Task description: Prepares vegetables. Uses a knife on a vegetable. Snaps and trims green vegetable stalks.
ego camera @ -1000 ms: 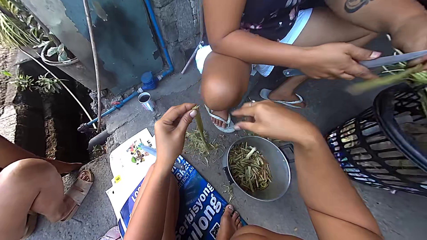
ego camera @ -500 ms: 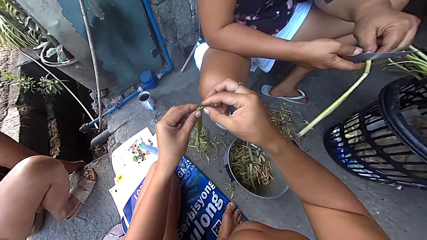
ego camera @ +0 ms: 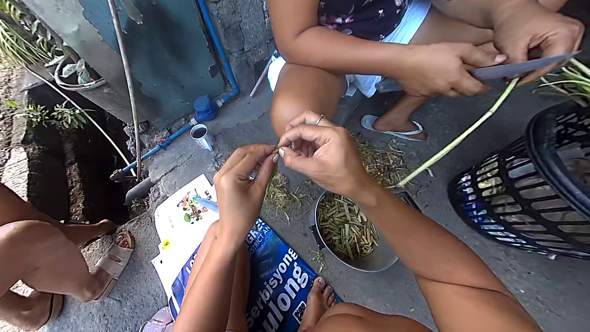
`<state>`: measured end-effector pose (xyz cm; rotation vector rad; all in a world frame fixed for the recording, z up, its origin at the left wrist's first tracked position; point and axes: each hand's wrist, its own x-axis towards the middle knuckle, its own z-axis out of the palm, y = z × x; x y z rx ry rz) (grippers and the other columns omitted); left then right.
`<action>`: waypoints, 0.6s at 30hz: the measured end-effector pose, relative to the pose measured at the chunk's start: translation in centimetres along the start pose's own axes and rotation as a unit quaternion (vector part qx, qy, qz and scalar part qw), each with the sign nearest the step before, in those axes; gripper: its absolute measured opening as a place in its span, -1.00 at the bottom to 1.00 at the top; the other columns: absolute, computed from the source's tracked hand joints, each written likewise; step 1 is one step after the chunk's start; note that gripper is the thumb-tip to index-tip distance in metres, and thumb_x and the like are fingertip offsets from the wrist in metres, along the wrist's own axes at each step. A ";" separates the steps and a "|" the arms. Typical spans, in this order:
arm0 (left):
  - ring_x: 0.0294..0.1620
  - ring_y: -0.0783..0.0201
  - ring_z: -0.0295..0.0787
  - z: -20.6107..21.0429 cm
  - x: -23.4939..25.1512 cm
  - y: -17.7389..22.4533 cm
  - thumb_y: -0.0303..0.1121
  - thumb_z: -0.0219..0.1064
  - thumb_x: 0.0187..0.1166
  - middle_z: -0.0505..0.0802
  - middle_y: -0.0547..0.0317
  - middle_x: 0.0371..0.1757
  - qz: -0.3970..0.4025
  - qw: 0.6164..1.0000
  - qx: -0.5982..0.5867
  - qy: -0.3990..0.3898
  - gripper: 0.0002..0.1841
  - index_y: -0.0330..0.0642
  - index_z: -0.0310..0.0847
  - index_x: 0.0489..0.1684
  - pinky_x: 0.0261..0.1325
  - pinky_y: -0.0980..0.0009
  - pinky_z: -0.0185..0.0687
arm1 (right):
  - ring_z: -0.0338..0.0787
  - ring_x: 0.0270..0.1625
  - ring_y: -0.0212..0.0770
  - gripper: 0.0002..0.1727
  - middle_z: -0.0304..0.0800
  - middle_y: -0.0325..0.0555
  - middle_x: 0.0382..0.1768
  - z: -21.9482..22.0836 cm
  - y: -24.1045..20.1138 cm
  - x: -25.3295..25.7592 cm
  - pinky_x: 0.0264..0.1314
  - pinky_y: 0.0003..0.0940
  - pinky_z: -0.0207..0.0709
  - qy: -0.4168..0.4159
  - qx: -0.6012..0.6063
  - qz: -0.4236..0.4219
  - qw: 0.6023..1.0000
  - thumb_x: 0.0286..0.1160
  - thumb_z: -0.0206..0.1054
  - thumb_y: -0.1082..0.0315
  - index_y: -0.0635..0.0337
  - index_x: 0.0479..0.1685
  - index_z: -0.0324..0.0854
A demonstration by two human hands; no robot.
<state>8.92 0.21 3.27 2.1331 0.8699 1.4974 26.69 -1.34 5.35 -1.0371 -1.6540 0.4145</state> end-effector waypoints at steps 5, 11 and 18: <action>-0.12 0.53 0.81 0.0 -0.3 -0.5 -0.48 0.41 0.60 0.86 0.19 -0.04 -0.013 1.000 -0.013 0.004 -0.87 -0.30 0.82 -0.05 -0.01 0.61 0.77 | 0.65 -0.33 -0.45 -0.92 0.73 -0.20 -0.19 1.4 0.3 -0.3 -0.44 -0.63 0.48 -0.004 0.222 0.148 0.964 0.34 0.36 0.48 0.17 -0.39 0.77; -0.12 0.54 0.80 -0.6 -0.9 -1.8 -0.46 0.37 0.64 0.86 0.21 -0.05 -0.042 0.998 -0.034 0.023 -0.85 -0.32 0.80 -0.02 0.01 0.58 0.77 | 0.51 -0.49 -0.48 -0.87 0.67 -0.24 -0.39 3.4 1.5 -0.6 -0.48 -0.63 0.37 -0.005 0.297 0.250 0.922 0.42 0.31 0.55 0.20 -0.40 0.74; -0.17 0.56 0.79 -3.2 -0.5 -3.0 -0.45 0.33 0.67 0.87 0.36 -0.11 -0.105 0.989 -0.078 0.067 -0.84 -0.27 0.78 0.04 0.02 0.56 0.74 | 0.45 -0.56 -0.52 -0.85 0.57 -0.33 -0.60 5.1 4.6 -1.9 -0.44 -0.62 0.34 -0.064 0.274 0.333 0.900 0.46 0.34 0.58 0.23 -0.43 0.72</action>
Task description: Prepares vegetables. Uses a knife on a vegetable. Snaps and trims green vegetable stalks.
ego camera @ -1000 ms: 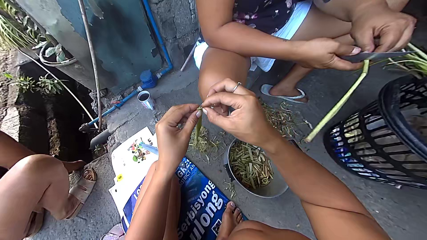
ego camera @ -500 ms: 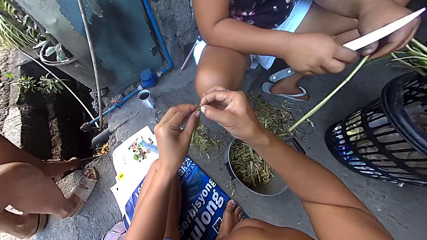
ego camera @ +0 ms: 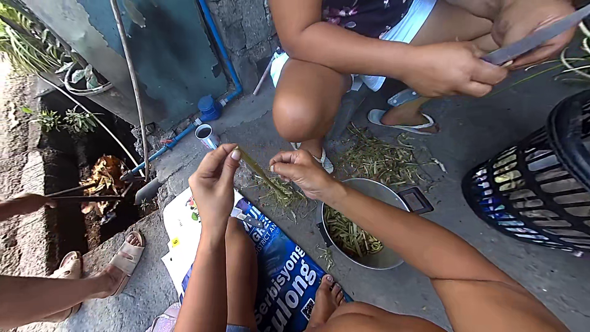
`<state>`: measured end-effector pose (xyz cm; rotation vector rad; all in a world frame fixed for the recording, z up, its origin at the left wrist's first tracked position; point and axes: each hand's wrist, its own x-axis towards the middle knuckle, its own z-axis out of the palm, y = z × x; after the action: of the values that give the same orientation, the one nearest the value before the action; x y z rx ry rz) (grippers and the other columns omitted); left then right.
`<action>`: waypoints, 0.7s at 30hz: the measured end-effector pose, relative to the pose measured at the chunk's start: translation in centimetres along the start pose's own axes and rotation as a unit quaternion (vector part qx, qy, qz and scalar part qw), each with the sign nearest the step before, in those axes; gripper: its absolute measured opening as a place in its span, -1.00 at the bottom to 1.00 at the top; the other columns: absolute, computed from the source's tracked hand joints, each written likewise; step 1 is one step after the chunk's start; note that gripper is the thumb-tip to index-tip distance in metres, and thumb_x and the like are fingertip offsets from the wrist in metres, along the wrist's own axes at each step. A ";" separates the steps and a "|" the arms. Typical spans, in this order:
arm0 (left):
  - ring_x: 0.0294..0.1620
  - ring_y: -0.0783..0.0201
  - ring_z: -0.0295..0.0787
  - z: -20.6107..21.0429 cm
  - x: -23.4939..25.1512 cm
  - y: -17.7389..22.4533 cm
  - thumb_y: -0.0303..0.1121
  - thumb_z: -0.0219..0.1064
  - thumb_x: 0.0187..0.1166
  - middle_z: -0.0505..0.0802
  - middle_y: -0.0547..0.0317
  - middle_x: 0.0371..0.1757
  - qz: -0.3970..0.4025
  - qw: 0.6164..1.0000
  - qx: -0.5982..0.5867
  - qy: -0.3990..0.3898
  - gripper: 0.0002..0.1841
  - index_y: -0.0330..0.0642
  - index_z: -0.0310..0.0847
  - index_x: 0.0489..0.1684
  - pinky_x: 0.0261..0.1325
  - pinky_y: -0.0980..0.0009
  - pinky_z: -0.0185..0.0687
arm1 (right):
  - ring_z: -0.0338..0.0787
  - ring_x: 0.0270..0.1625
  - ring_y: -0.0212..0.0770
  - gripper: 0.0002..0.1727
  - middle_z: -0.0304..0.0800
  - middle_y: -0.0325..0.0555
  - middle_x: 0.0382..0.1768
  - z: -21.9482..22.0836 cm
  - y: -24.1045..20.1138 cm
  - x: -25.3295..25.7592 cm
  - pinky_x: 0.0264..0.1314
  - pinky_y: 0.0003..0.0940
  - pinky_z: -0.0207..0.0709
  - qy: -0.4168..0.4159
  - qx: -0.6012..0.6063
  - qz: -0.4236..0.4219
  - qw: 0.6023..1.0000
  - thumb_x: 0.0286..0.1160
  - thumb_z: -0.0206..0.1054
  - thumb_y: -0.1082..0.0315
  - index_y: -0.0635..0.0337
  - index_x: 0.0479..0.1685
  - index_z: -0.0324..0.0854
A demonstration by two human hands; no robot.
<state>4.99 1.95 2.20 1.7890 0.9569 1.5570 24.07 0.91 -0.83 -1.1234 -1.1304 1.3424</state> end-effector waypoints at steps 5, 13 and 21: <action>-0.16 0.53 0.81 -2.4 0.8 -0.5 -0.44 0.31 0.69 0.89 0.40 -0.13 -0.012 0.999 -0.024 0.038 -0.83 -0.23 0.78 0.07 0.06 0.50 0.76 | 0.42 -0.57 -0.52 -0.87 0.55 -0.32 -0.61 -1.4 3.1 1.2 -0.43 -0.61 0.33 0.021 -0.063 0.061 0.996 0.48 0.38 0.56 0.29 -0.42 0.73; -0.14 0.51 0.81 -6.1 1.7 -0.2 -0.47 0.27 0.71 0.88 0.40 -0.13 -0.046 0.992 -0.058 0.101 -0.84 -0.19 0.77 0.05 0.08 0.52 0.76 | 0.66 -0.20 -0.05 -0.77 0.75 0.13 -0.28 -5.9 10.4 4.5 -0.01 0.04 0.50 0.034 -0.291 0.158 0.943 0.50 0.49 0.32 0.39 -0.23 0.77; -0.16 0.52 0.81 -8.2 2.0 -0.3 -0.49 0.18 0.76 0.88 0.41 -0.15 -0.032 0.990 -0.088 0.107 -0.81 -0.14 0.75 0.01 0.06 0.55 0.75 | 0.75 0.22 0.37 -0.57 0.75 0.43 0.07 -10.8 14.3 6.8 0.22 0.36 0.53 0.056 -0.505 0.264 0.819 0.52 0.44 0.19 0.52 -0.05 0.68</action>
<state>-3.00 3.51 4.38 1.4779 0.9327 1.7596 32.54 7.47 -16.69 -2.3991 -1.5575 0.9897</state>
